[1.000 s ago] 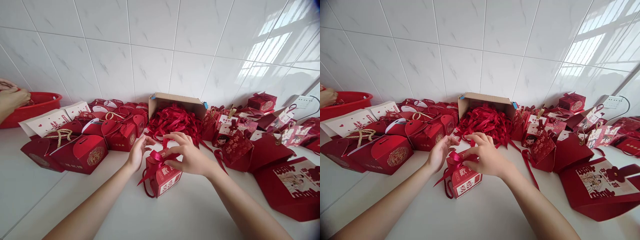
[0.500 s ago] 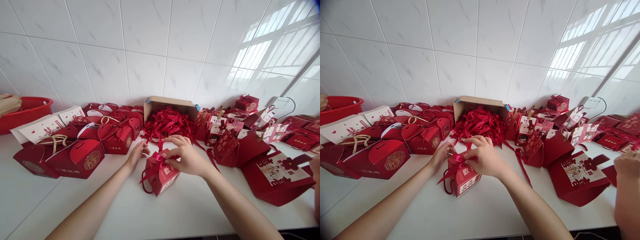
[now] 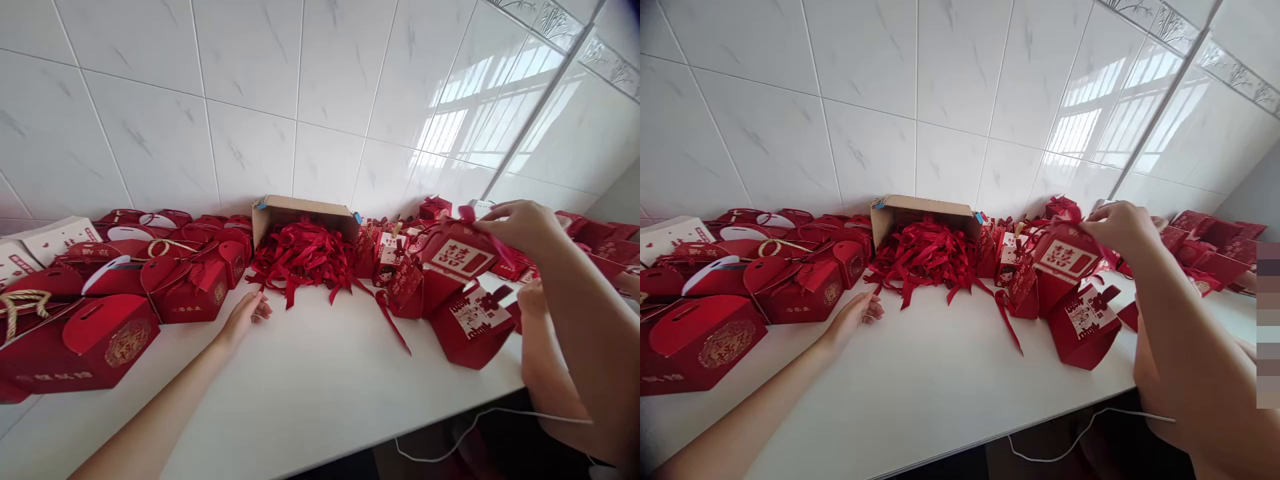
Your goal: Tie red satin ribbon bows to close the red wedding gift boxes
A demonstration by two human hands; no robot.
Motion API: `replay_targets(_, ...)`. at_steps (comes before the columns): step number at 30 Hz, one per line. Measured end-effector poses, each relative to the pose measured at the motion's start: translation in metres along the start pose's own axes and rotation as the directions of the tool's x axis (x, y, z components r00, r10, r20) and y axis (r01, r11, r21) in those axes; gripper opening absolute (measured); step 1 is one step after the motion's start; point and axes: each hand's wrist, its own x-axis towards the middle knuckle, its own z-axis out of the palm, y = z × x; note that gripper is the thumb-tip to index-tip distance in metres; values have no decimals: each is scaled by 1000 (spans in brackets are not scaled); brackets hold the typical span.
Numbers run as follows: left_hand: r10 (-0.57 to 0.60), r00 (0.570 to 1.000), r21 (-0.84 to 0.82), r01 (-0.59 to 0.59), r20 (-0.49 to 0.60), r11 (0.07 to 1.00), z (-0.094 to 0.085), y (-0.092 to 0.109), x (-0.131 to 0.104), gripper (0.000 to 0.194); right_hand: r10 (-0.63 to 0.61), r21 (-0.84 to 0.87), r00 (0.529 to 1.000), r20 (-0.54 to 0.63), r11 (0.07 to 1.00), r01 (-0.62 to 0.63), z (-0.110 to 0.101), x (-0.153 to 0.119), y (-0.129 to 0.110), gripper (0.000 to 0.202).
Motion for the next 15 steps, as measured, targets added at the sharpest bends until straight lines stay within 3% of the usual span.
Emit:
replay_targets(3, 3, 1000, 8, -3, -8, 1000, 1, 2, -1, 49, 290, -82, 955, -59, 952, -294, -3, 25, 33, 32)
replay_targets(8, 8, 1000, 12, -8, 10, 1000, -1, 3, 0, 48, 438, -108, 890, -132, 886, -452, 23, 28, 78, 30)
replay_targets(12, 28, 999, 13, -28, 19, 1000, -2, -1, 1, 45, 427, -96, 900, -93, 895, -435, 42, 6, 97, 11)
replay_targets(15, 32, 999, 29, -33, 5, 999, 0, -5, 0, 39, 240, -20, 967, -86, 970, -242, 48, -10, 86, 25)
